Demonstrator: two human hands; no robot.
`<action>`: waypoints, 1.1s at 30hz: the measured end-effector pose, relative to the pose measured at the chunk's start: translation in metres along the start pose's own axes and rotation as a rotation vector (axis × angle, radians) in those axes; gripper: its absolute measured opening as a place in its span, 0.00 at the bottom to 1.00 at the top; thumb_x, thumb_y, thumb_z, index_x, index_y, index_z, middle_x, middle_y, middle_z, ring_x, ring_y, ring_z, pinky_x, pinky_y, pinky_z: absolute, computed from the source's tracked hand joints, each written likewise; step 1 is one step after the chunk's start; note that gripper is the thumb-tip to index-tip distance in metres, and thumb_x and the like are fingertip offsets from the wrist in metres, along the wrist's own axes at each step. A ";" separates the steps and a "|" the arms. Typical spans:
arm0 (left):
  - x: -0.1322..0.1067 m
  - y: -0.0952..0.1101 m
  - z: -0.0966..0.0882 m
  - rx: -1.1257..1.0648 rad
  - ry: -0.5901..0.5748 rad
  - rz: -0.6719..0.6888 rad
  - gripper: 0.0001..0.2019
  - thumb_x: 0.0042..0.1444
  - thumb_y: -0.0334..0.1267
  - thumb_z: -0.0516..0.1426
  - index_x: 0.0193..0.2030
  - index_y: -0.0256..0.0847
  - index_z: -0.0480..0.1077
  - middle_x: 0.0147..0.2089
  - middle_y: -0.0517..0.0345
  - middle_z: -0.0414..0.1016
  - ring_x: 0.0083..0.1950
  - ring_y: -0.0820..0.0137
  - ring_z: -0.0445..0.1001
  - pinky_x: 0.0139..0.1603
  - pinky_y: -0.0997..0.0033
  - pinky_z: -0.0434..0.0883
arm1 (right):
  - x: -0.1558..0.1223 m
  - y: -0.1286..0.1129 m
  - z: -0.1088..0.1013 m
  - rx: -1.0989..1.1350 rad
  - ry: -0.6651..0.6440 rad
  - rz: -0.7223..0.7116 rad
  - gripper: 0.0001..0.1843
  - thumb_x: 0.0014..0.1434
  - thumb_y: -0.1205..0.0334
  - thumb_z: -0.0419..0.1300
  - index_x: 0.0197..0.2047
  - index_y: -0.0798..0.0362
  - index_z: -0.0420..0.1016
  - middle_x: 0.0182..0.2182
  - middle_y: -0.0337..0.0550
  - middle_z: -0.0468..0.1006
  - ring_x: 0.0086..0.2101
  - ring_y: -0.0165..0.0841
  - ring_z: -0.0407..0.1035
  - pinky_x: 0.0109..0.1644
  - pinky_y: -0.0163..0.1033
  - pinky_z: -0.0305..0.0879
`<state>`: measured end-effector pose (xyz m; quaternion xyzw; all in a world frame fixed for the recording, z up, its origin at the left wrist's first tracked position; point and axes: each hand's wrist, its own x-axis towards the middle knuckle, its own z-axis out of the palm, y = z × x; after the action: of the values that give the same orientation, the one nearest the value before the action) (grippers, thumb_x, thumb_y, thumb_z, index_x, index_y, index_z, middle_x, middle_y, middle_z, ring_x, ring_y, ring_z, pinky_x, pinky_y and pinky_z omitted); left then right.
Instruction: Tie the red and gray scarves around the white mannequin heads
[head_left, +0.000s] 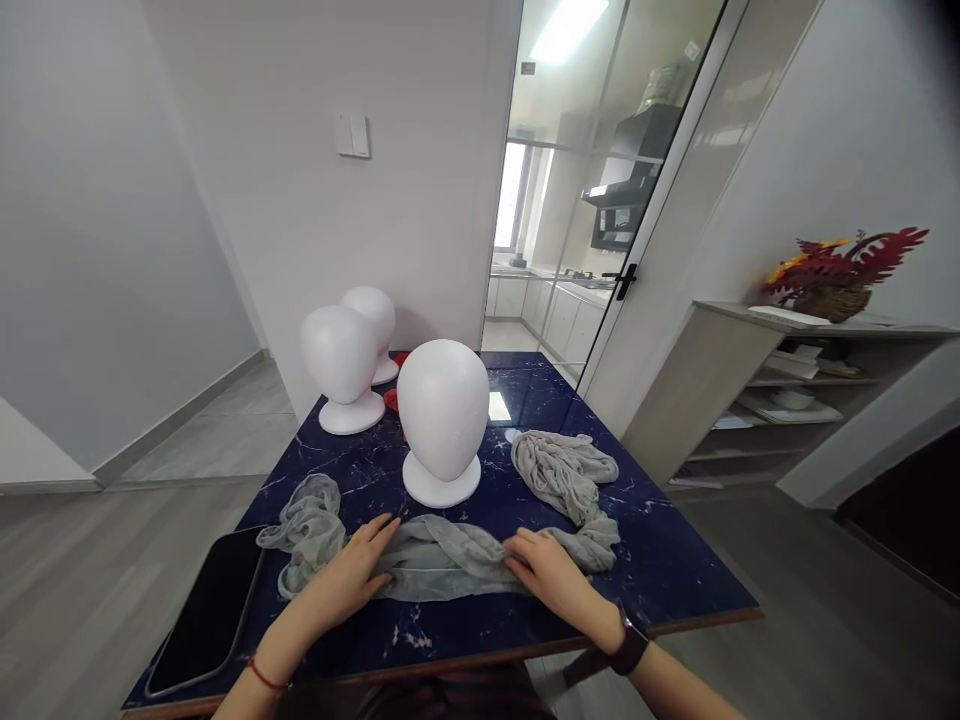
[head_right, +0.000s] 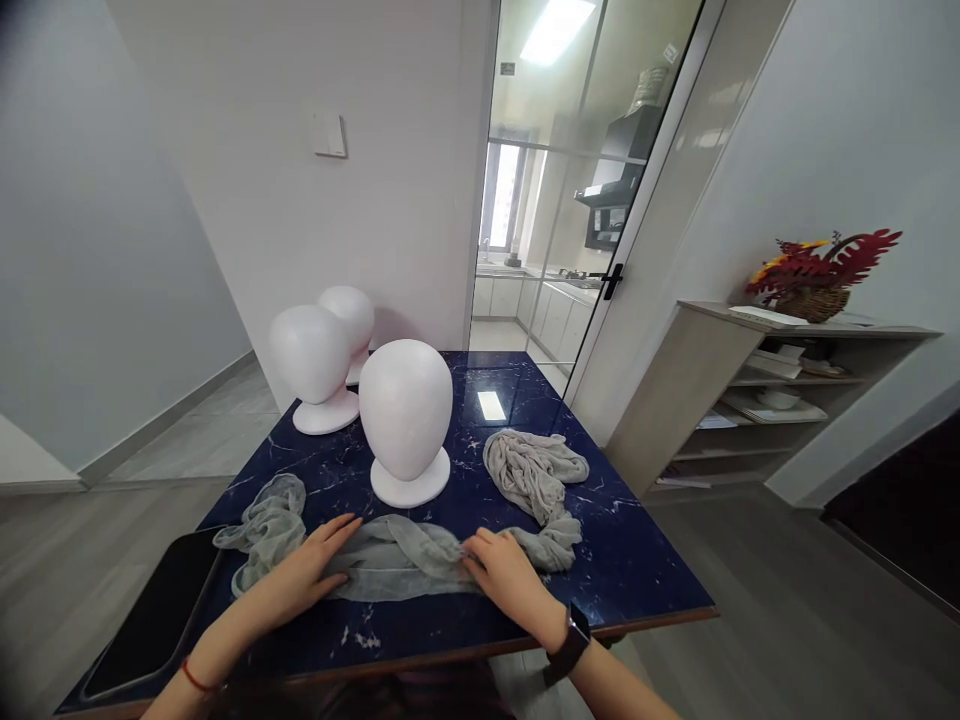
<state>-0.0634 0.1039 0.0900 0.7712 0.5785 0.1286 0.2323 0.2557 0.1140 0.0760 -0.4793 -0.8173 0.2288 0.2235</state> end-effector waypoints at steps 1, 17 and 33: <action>-0.001 0.001 0.002 0.000 -0.011 -0.008 0.32 0.49 0.30 0.53 0.64 0.42 0.57 0.65 0.46 0.59 0.65 0.59 0.60 0.63 0.58 0.58 | -0.002 -0.004 -0.004 0.121 -0.033 -0.003 0.12 0.62 0.57 0.51 0.36 0.52 0.73 0.33 0.43 0.72 0.34 0.36 0.67 0.42 0.43 0.64; -0.025 0.003 -0.062 -0.487 0.792 -0.085 0.12 0.43 0.36 0.52 0.35 0.39 0.71 0.27 0.62 0.72 0.28 0.70 0.68 0.30 0.75 0.66 | -0.003 -0.002 -0.091 0.291 -0.838 0.121 0.21 0.44 0.52 0.67 0.40 0.53 0.76 0.26 0.34 0.76 0.26 0.28 0.67 0.30 0.30 0.62; -0.026 0.033 -0.106 0.330 1.162 0.158 0.21 0.52 0.34 0.51 0.53 0.42 0.68 0.39 0.56 0.76 0.36 0.66 0.73 0.37 0.70 0.67 | 0.037 -0.029 -0.279 0.063 1.122 -0.132 0.16 0.57 0.61 0.54 0.50 0.46 0.69 0.42 0.47 0.75 0.37 0.36 0.71 0.39 0.41 0.65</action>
<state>-0.0934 0.0941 0.1992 0.6411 0.5641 0.4541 -0.2543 0.3830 0.1793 0.3205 -0.4683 -0.5943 -0.0512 0.6519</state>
